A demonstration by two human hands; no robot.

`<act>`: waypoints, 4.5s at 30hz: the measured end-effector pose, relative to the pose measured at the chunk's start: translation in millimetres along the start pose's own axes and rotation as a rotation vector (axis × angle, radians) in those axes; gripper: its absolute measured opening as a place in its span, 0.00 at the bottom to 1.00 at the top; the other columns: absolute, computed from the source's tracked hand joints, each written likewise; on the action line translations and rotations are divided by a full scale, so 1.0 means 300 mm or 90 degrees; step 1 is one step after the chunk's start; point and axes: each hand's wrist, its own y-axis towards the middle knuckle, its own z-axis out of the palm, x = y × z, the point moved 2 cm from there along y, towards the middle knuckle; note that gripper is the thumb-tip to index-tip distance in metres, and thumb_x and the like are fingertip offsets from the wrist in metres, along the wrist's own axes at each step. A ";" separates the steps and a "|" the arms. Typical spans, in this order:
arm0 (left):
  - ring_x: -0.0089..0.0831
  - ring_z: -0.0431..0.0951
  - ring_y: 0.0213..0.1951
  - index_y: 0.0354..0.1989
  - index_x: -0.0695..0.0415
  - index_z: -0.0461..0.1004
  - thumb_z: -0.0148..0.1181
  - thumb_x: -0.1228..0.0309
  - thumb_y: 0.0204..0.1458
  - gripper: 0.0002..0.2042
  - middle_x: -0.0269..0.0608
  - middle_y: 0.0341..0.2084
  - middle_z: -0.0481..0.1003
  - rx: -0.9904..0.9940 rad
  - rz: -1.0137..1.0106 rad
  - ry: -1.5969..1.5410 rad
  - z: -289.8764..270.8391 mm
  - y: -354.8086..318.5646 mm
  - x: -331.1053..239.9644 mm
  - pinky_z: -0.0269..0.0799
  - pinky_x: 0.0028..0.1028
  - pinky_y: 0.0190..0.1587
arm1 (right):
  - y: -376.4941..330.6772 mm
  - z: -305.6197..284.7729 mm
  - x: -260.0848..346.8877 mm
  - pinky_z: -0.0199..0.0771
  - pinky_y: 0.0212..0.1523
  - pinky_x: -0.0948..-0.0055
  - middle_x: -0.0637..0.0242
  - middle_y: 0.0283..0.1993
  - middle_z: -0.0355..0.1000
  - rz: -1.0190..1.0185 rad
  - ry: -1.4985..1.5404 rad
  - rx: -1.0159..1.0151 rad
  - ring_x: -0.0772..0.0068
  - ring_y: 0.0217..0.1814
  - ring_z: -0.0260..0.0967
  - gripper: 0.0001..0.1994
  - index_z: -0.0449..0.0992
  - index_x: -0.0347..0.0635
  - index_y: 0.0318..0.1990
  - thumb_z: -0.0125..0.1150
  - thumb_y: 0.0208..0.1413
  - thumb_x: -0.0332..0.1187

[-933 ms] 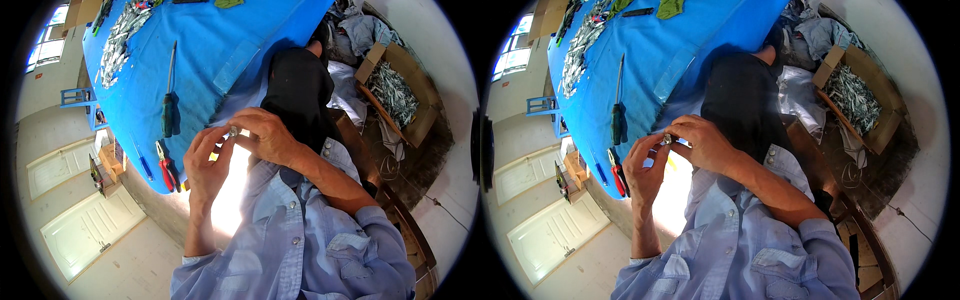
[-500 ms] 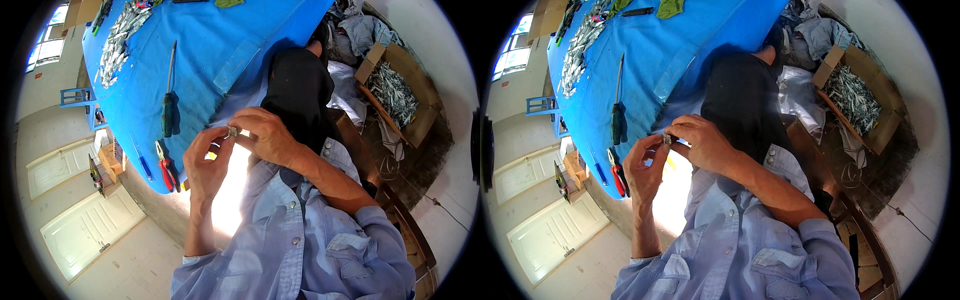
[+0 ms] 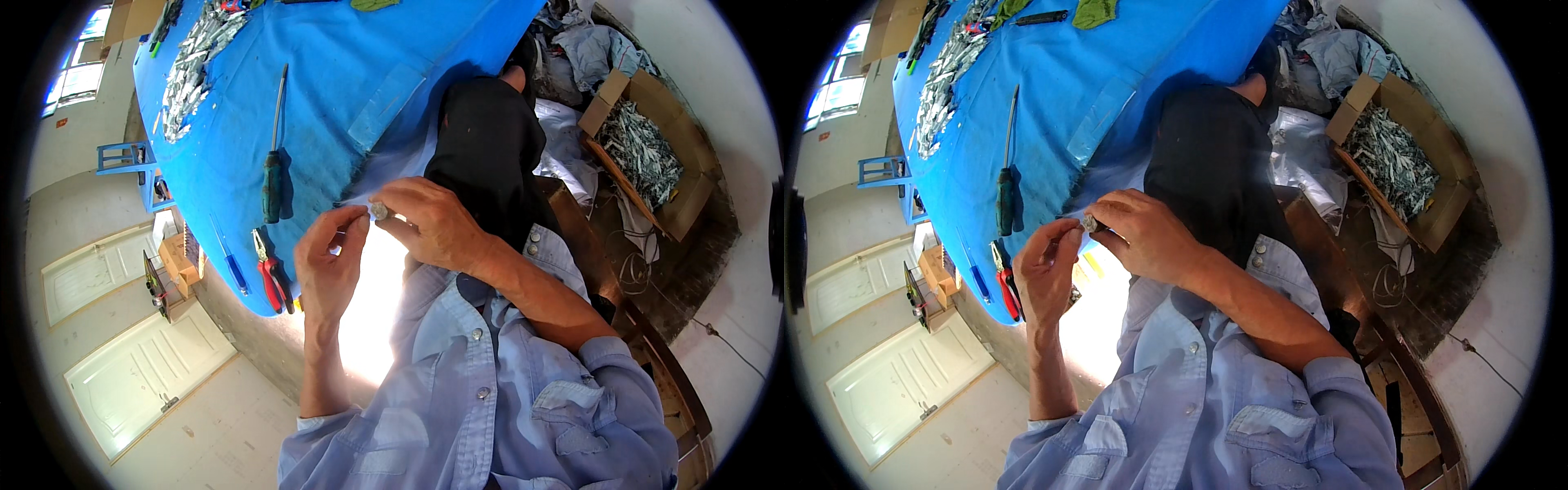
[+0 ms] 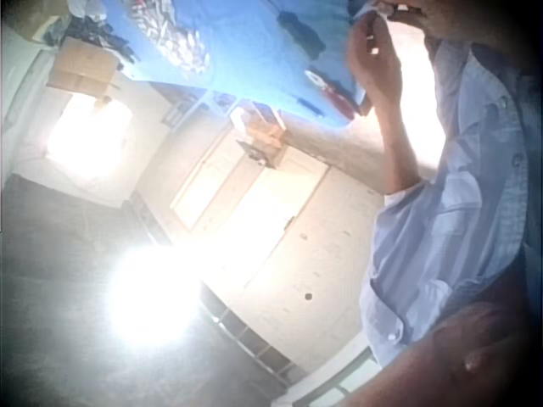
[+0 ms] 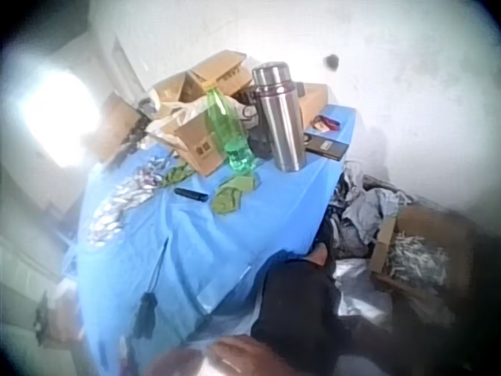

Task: The person assembles small metal and plastic components at a table, using a screwdriver to fit pieces together and retrieving more parts from a cardboard box.

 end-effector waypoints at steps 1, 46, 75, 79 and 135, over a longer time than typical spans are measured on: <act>0.23 0.79 0.31 0.43 0.63 0.83 0.66 0.79 0.58 0.06 0.41 0.34 0.82 0.000 0.022 0.017 -0.003 0.004 -0.003 0.75 0.21 0.32 | 0.000 0.000 -0.002 0.78 0.50 0.60 0.54 0.46 0.79 -0.001 -0.002 -0.007 0.52 0.49 0.77 0.14 0.81 0.34 0.48 0.71 0.53 0.25; 0.16 0.72 0.27 0.34 0.67 0.80 0.62 0.72 0.55 0.08 0.35 0.23 0.78 0.113 -0.172 -0.025 -0.019 0.075 0.011 0.65 0.21 0.28 | 0.004 0.007 -0.006 0.77 0.47 0.56 0.51 0.42 0.78 0.046 -0.014 0.159 0.49 0.47 0.77 0.14 0.78 0.30 0.50 0.65 0.58 0.26; 0.40 0.81 0.33 0.38 0.61 0.81 0.69 0.82 0.50 0.07 0.42 0.33 0.79 0.079 0.358 0.244 -0.015 0.062 -0.031 0.78 0.35 0.33 | 0.010 -0.005 -0.005 0.77 0.47 0.54 0.53 0.42 0.78 0.072 0.015 0.144 0.47 0.46 0.77 0.11 0.79 0.35 0.48 0.64 0.59 0.28; 0.40 0.81 0.32 0.37 0.62 0.80 0.69 0.83 0.50 0.07 0.42 0.31 0.78 0.126 0.340 0.231 -0.029 0.077 -0.049 0.78 0.34 0.33 | 0.006 -0.005 -0.002 0.77 0.46 0.54 0.54 0.40 0.78 0.064 0.000 0.161 0.48 0.46 0.76 0.11 0.79 0.34 0.48 0.63 0.60 0.28; 0.32 0.77 0.29 0.36 0.62 0.76 0.67 0.81 0.47 0.08 0.38 0.28 0.72 0.187 0.464 0.511 -0.030 0.084 -0.067 0.76 0.31 0.28 | -0.002 0.031 -0.028 0.78 0.46 0.56 0.54 0.40 0.78 0.008 -0.086 0.103 0.50 0.45 0.77 0.13 0.78 0.33 0.50 0.64 0.61 0.29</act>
